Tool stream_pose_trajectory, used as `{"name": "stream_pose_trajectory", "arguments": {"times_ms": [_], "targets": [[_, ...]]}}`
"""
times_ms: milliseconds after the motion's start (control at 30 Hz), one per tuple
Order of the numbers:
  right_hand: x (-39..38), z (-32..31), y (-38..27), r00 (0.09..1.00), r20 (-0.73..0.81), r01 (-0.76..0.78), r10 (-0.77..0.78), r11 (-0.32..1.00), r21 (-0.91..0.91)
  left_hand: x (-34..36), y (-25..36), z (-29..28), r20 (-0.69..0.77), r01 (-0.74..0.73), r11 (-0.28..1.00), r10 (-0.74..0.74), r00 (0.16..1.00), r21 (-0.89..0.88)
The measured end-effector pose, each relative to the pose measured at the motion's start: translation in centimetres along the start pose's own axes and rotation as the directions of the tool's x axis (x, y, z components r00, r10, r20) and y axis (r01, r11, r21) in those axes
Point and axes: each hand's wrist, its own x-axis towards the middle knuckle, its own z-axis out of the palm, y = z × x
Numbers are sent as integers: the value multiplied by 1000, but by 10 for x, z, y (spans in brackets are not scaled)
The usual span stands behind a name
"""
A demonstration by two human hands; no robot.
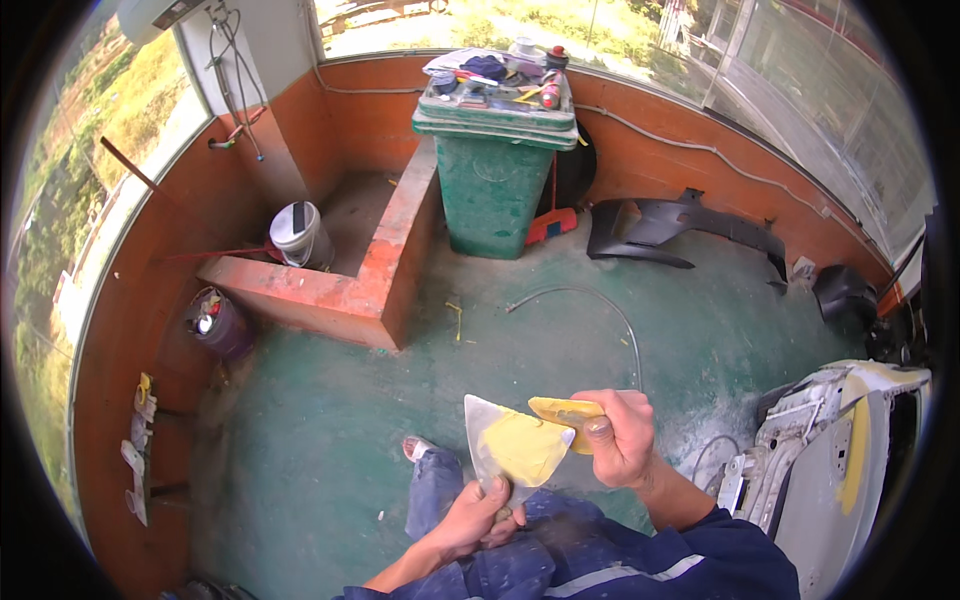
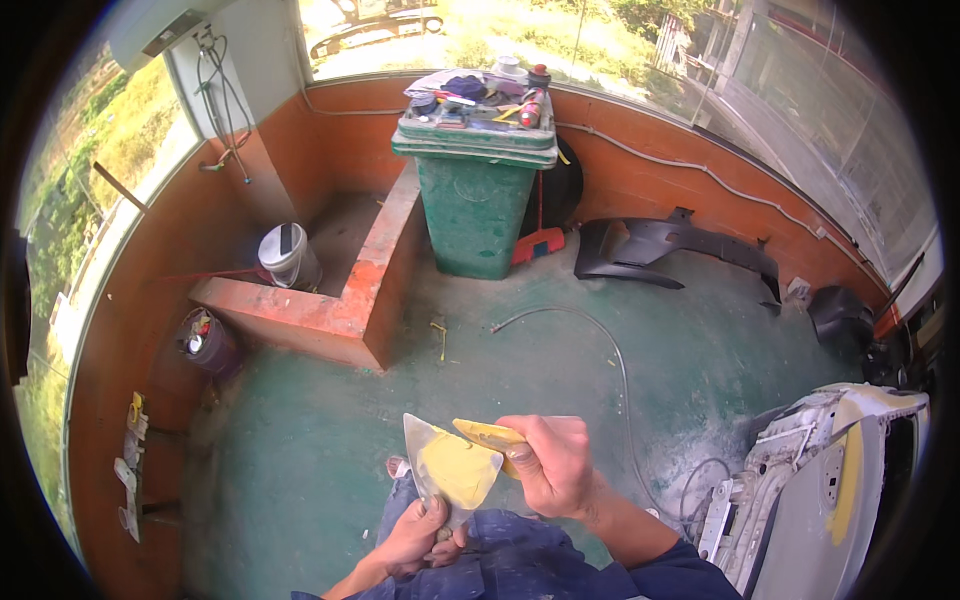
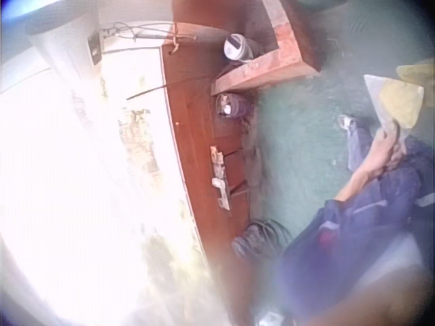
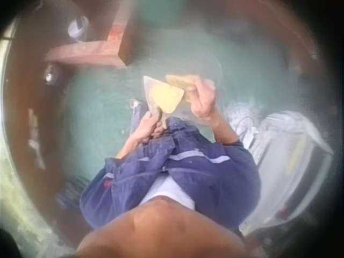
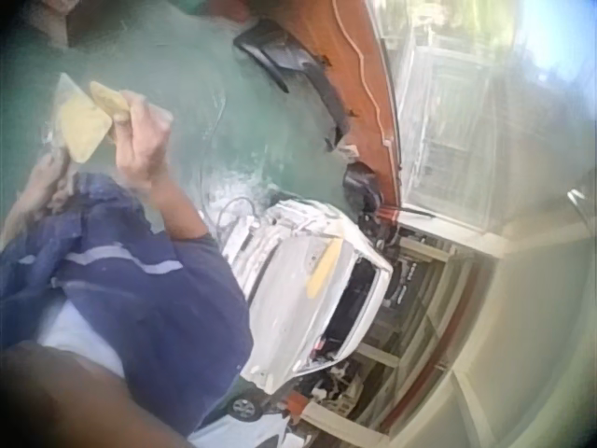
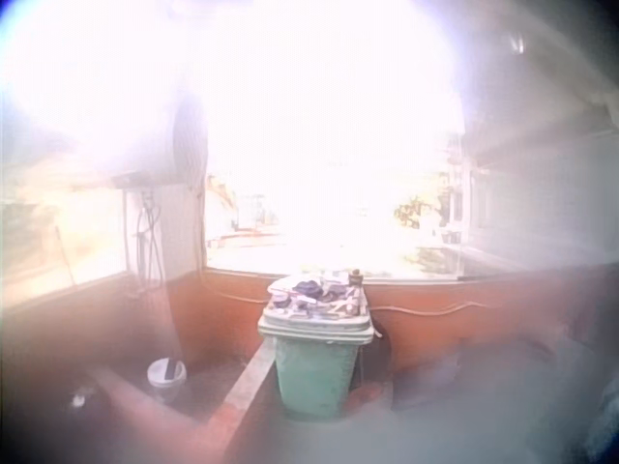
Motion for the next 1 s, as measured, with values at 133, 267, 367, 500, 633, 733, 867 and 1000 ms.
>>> {"name": "stream_pose_trajectory", "arguments": {"times_ms": [133,267,367,500,633,733,867,1000], "targets": [[80,71,3,978,158,118,-134,987,109,-28,67,-52,-48,-115,991,112,993,-71],[123,130,10,941,328,37,-86,988,153,-58,134,-92,-145,-211,969,192,971,-125],[157,164,1,927,157,-374,340,853,363,-69,154,-126,-141,-271,959,258,956,-82],[204,210,6,962,35,-254,270,840,479,-72,186,-146,-192,-193,980,180,965,-50],[244,233,15,982,189,-65,11,958,278,-73,212,-168,-251,-207,967,166,954,-146],[276,261,35,939,273,123,-211,943,308,-74,235,-179,-332,-255,952,188,925,-171],[303,289,61,816,506,111,-280,935,337,-77,274,-196,-459,-350,925,250,853,-148],[351,310,74,886,426,-364,182,842,397,-79,302,-221,-437,-421,901,339,833,-104]]}}
